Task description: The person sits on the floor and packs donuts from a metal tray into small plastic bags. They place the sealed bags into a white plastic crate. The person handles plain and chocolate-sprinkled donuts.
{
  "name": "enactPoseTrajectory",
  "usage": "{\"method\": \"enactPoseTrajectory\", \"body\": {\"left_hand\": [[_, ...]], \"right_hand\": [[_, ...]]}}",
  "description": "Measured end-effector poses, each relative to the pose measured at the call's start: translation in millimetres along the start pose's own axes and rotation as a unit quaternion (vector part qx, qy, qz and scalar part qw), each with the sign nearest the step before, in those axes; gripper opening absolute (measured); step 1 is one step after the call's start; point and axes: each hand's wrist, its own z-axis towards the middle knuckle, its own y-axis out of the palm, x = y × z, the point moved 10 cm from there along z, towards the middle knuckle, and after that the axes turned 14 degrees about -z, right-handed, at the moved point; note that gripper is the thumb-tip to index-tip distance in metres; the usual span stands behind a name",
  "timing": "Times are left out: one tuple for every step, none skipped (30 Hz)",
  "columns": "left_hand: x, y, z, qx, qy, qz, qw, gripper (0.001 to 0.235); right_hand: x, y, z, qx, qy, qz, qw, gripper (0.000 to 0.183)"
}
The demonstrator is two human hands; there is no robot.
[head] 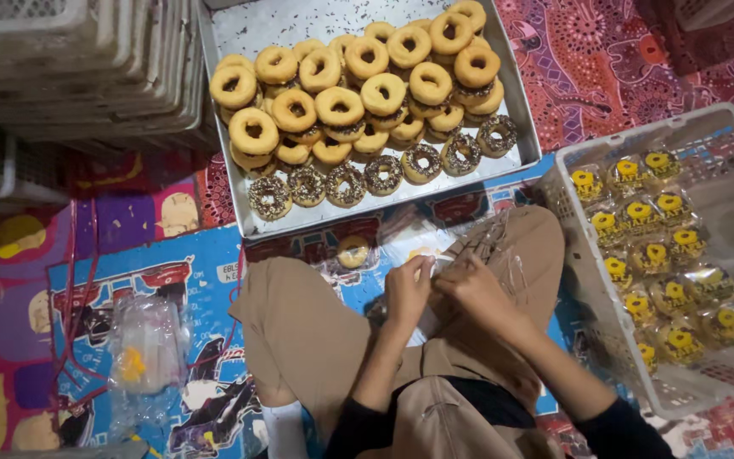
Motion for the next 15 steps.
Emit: {"method": "enactPoseTrajectory", "body": {"left_hand": [[33.4, -7.7, -4.0, 0.024, 0.057, -0.012, 0.998, 0.018], [64.6, -14.8, -9.9, 0.047, 0.111, -0.025, 0.992, 0.016], [97.4, -9.2, -15.2, 0.036, 0.176, -0.008, 0.984, 0.016], [128.5, 0.6, -22.0, 0.024, 0.238, 0.009, 0.971, 0.017], [154.7, 5.4, -29.8, 0.011, 0.300, 0.026, 0.954, 0.020], [169.5, -0.1, -31.5, 0.019, 0.323, 0.032, 0.946, 0.018], [182.0, -4.6, -31.6, 0.026, 0.346, 0.038, 0.937, 0.018], [192.1, -9.1, -30.4, 0.032, 0.370, 0.043, 0.927, 0.018], [196.7, -16.9, -25.2, 0.054, 0.375, 0.077, 0.922, 0.020], [199.2, -26.2, -20.5, 0.075, 0.379, 0.110, 0.916, 0.022], [202.0, -32.7, -17.3, 0.096, 0.382, 0.144, 0.908, 0.023], [202.6, -32.0, -12.4, 0.057, 0.378, 0.120, 0.916, 0.024], [203.2, -32.1, -8.2, 0.018, 0.372, 0.096, 0.923, 0.025], [205.0, -29.6, -6.3, -0.020, 0.366, 0.072, 0.928, 0.027], [212.9, -25.4, -12.2, -0.047, 0.399, 0.078, 0.912, 0.029]], "right_hand": [[3.5, -3.6, 1.0, -0.027, 0.038, 0.019, 0.999, 0.034], [1.7, -16.2, 1.8, -0.008, 0.049, 0.000, 0.999, 0.036], [1.4, -28.4, 3.2, 0.011, 0.060, -0.019, 0.998, 0.037], [1.9, -39.7, 5.5, 0.030, 0.071, -0.038, 0.996, 0.038], [4.5, -57.8, 7.2, 0.086, 0.087, -0.079, 0.989, 0.043], [7.8, -74.5, 9.1, 0.143, 0.105, -0.120, 0.977, 0.048], [11.0, -89.5, 9.7, 0.199, 0.123, -0.160, 0.959, 0.054], [7.8, -87.6, 17.8, 0.184, 0.080, -0.169, 0.965, 0.053], [3.8, -84.0, 24.3, 0.167, 0.037, -0.178, 0.969, 0.053], [-0.2, -79.2, 28.6, 0.149, -0.006, -0.185, 0.971, 0.052], [5.5, -72.2, 32.7, 0.114, -0.005, -0.159, 0.981, 0.051], [11.0, -65.5, 37.5, 0.080, -0.005, -0.132, 0.988, 0.049], [17.0, -59.4, 41.8, 0.045, -0.006, -0.106, 0.993, 0.047], [26.0, -53.9, 46.1, 0.012, 0.015, -0.115, 0.993, 0.044], [35.4, -49.2, 50.0, -0.021, 0.037, -0.124, 0.991, 0.040]]}}
